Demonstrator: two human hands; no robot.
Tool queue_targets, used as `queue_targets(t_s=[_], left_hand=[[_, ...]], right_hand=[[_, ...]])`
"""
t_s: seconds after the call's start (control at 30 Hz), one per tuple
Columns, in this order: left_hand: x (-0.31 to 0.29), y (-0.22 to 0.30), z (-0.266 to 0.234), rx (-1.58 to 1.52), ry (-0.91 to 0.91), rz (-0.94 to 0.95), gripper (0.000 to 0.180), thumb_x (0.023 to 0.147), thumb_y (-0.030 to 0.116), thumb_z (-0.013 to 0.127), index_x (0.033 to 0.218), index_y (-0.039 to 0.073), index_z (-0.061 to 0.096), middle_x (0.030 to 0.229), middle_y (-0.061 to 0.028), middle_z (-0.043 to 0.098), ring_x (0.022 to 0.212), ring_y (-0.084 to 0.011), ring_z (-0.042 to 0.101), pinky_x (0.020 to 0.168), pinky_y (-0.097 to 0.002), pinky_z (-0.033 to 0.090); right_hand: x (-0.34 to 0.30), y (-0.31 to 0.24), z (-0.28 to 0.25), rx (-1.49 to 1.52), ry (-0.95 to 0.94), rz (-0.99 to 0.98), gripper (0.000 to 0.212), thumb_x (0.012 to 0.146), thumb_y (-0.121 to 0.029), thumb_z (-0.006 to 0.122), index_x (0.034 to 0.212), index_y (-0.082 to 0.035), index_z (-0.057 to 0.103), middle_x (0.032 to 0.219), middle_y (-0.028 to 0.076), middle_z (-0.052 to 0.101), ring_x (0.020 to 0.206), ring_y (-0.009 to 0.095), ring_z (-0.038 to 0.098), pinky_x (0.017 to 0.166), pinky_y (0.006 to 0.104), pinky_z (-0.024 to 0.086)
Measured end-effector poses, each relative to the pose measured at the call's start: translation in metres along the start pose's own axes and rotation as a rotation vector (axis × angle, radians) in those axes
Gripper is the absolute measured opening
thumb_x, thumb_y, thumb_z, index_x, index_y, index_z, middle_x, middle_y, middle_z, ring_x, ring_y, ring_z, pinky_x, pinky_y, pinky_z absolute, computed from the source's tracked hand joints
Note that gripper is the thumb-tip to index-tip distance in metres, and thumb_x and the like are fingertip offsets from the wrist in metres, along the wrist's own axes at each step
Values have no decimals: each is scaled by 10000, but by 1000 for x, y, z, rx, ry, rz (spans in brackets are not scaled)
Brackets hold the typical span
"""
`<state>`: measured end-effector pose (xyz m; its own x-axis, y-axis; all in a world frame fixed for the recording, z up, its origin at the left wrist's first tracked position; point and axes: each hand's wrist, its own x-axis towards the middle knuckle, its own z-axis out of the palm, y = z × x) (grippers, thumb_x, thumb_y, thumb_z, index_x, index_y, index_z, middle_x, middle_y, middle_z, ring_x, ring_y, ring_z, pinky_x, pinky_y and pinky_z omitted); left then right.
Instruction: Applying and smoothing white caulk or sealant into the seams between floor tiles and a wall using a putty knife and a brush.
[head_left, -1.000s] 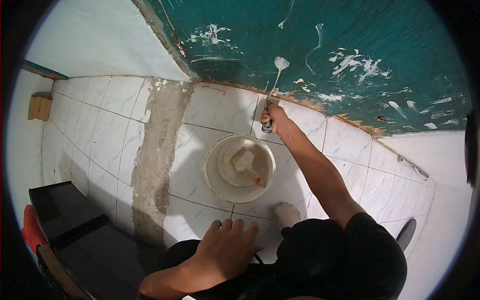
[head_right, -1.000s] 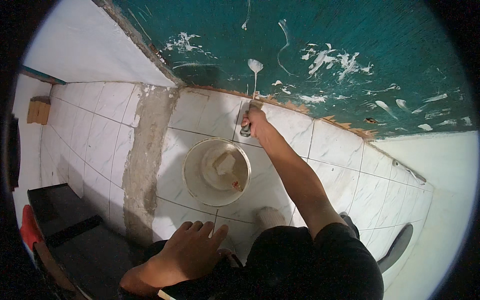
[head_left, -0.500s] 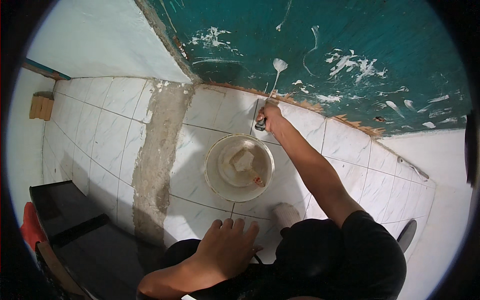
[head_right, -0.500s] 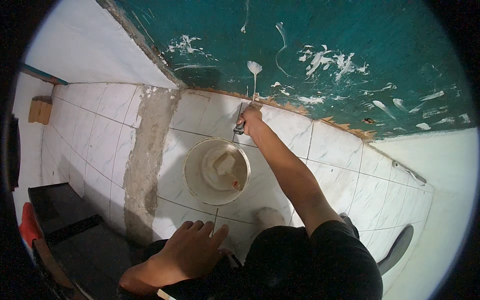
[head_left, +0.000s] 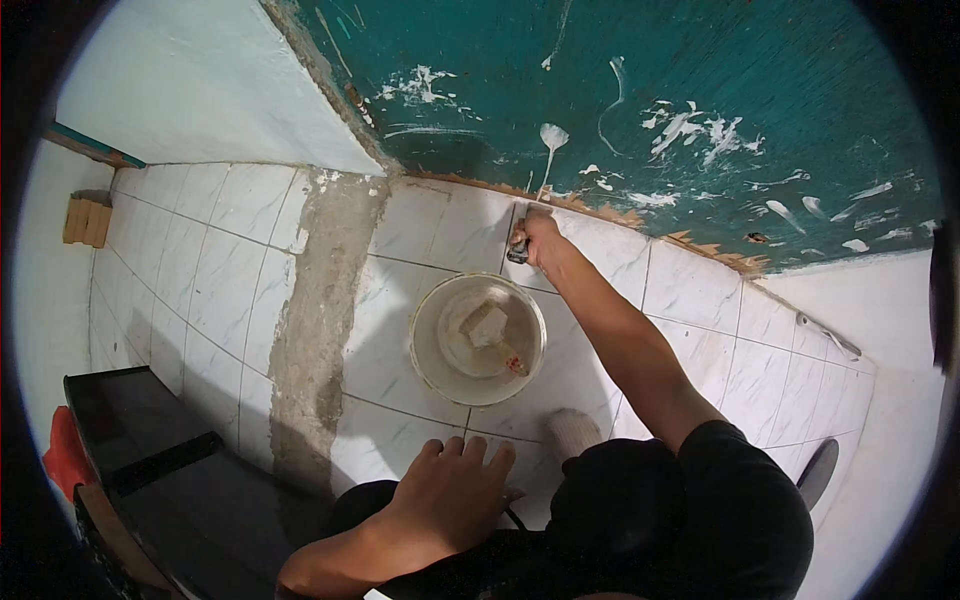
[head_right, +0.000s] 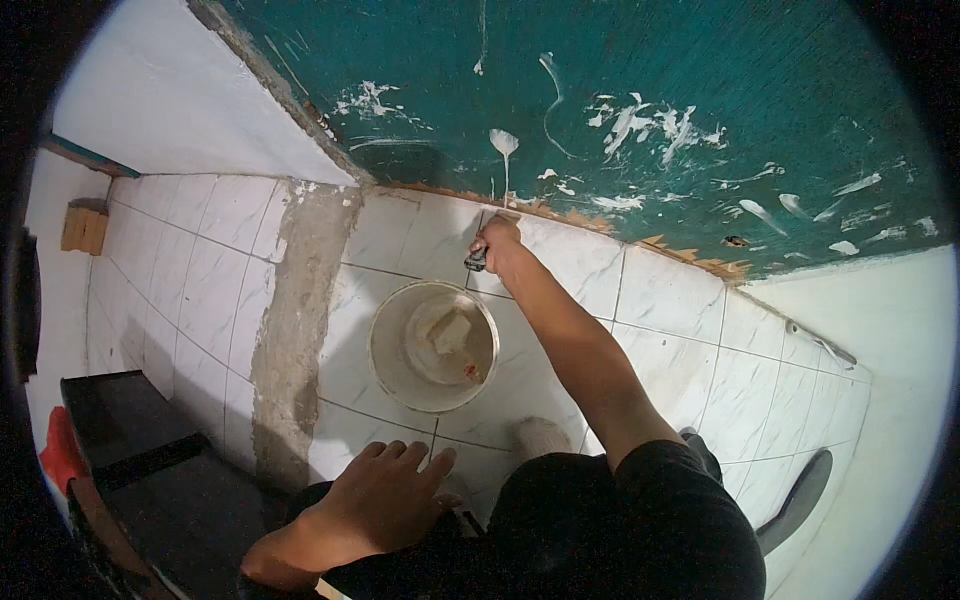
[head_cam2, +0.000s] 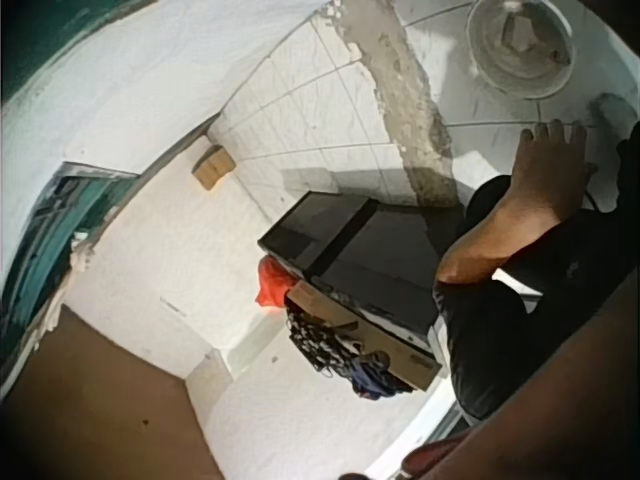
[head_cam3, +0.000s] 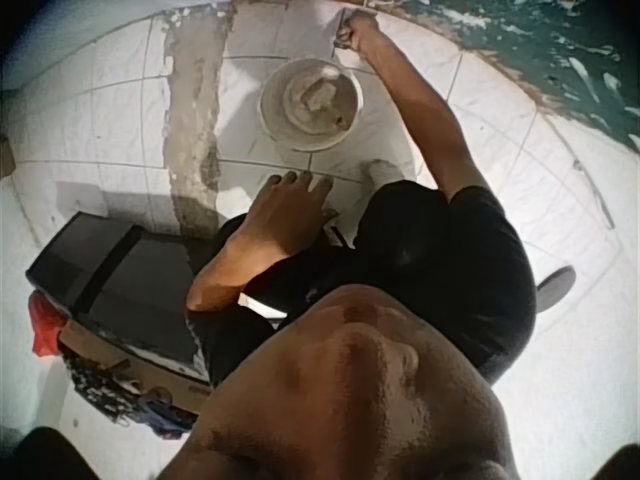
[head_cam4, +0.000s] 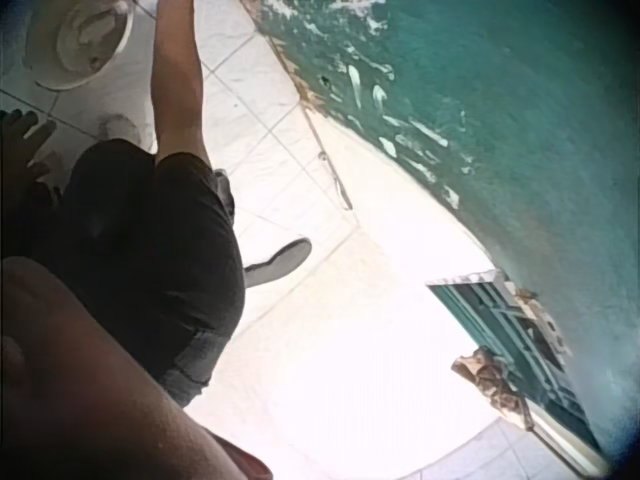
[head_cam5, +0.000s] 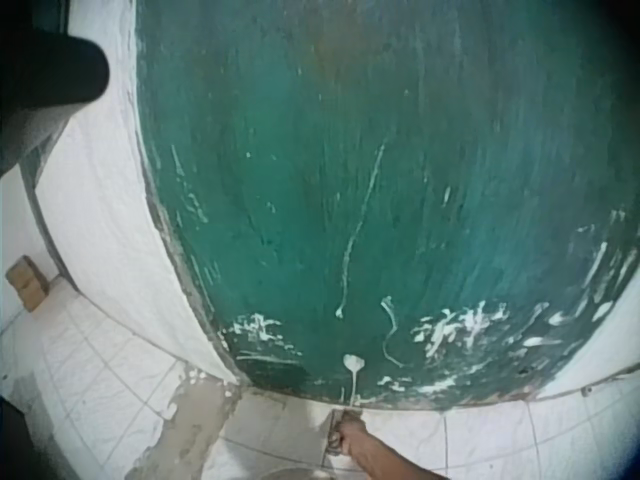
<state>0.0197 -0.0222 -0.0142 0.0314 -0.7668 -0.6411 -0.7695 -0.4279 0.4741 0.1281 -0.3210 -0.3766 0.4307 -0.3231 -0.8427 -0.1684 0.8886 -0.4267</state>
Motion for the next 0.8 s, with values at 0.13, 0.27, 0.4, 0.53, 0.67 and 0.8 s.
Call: queue_targets(t_s=[0.13, 0.27, 0.4, 0.53, 0.67, 0.8], left_hand=[[0, 0, 2, 9, -4, -11, 558, 1006, 385, 628, 1392, -6, 531, 1147, -248, 669, 1089, -400, 671, 976, -476, 493], [0, 2, 0, 4, -6, 3, 557, 1009, 382, 624, 1398, -5, 528, 1147, -248, 668, 1090, -401, 670, 986, -472, 488], [0, 2, 0, -2, -14, -9, 571, 1001, 375, 635, 1412, -5, 523, 1155, -250, 666, 1084, -403, 672, 992, -475, 489], [1, 1, 4, -5, 6, 1, 572, 1003, 375, 632, 1414, -9, 528, 1156, -261, 663, 1075, -405, 676, 994, -481, 490], [0, 2, 1, 8, -17, 2, 572, 1008, 381, 624, 1412, -12, 530, 1155, -265, 663, 1074, -407, 676, 992, -483, 491], [-3, 1, 5, 5, 12, 1, 576, 1008, 384, 622, 1414, -13, 526, 1156, -264, 663, 1072, -408, 676, 987, -484, 492]], right_hand=[[1, -1, -8, -10, -31, 13, 237, 1041, -148, 379, 830, -73, 456, 647, 69, 438, 452, 170, 383, 398, 337, 357], [9, 1, -15, -19, -69, 30, 232, 1035, -137, 386, 819, -78, 449, 638, 66, 443, 445, 171, 388, 399, 339, 360], [21, -4, -23, -34, -91, 37, 230, 1030, -128, 391, 811, -82, 445, 632, 64, 446, 440, 173, 392, 400, 340, 362], [35, -4, -9, -8, -73, 40, 225, 1036, -134, 375, 833, -72, 448, 644, 68, 438, 443, 169, 368, 403, 335, 358], [43, -7, -6, 15, -48, 33, 223, 1042, -139, 358, 854, -62, 452, 657, 71, 430, 445, 165, 345, 405, 331, 353], [31, 4, 6, 70, -75, 53, 201, 1038, -125, 353, 886, -49, 463, 690, 88, 441, 456, 165, 345, 410, 333, 348]])
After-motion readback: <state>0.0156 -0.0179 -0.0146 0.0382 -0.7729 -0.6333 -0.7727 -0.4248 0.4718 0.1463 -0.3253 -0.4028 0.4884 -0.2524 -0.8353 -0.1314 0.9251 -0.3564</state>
